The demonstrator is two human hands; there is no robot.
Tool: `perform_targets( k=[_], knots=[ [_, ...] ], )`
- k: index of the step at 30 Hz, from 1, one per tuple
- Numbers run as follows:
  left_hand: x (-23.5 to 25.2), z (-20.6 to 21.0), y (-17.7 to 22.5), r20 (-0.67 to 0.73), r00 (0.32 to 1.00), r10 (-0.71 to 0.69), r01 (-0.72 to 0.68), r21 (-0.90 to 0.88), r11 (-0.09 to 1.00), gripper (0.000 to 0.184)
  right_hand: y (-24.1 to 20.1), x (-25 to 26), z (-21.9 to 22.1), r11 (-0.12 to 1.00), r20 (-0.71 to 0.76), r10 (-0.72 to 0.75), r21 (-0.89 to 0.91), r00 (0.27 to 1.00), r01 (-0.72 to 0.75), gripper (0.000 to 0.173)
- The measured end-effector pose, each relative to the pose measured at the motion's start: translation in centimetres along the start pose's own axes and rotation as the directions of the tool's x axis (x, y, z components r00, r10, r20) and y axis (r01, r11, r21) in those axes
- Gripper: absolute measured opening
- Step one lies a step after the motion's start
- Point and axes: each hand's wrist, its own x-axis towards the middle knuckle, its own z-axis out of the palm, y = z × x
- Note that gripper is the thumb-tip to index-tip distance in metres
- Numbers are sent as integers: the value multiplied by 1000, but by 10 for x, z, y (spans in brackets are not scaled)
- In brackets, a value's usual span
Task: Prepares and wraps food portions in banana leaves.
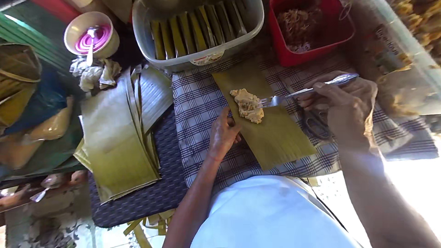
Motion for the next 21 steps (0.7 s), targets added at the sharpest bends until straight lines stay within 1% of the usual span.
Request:
perform_targets(
  k=[3,4,6,8,11,13,15,16,17,18,19,20,21],
  knots=[
    [0,-1,0,7,1000,-4,4,-1,1000,54,6,6,15,993,-53,49,109,997,-43,21],
    [0,0,1,8,1000,-5,5,-3,1000,54,10,8,19,989,-46,75,130,996,-69,21],
    [0,0,3,10,1000,-10,10,0,1000,56,13,10,18,987,-15,119,106,993,-117,19],
    [1,-1,4,6,1000,-20,20,16,1000,57,8,16,10,993,-3,111,49,994,-111,18],
    [2,0,1,17,999,-38,38,31,999,58,-10,24,-8,999,-36,30,-22,999,-31,18],
    [5,-1,-3,35,998,-46,44,47,998,61,-21,30,-28,998,-60,-59,8,996,59,19],
    [9,0,-7,53,998,-37,34,55,998,66,-31,45,-42,978,-185,-173,85,967,191,20],
    [10,0,-10,53,998,-28,25,53,998,67,-33,57,-46,960,-274,-235,85,933,267,20],
    [11,0,-12,54,998,-23,20,52,998,68,-34,68,-50,953,-346,-266,47,900,300,17],
    [11,0,-14,54,998,-21,18,52,998,67,-32,79,-53,953,-383,-291,-32,877,302,12],
    [10,0,-15,54,998,-22,19,46,999,67,-27,90,-56,949,-385,-315,-130,867,287,9],
    [10,0,-15,55,998,-21,18,42,999,67,-19,102,-58,943,-378,-320,-211,869,256,10],
    [9,-1,-15,55,998,-20,17,39,999,67,-9,113,-60,940,-369,-297,-273,880,203,15]
  ],
)
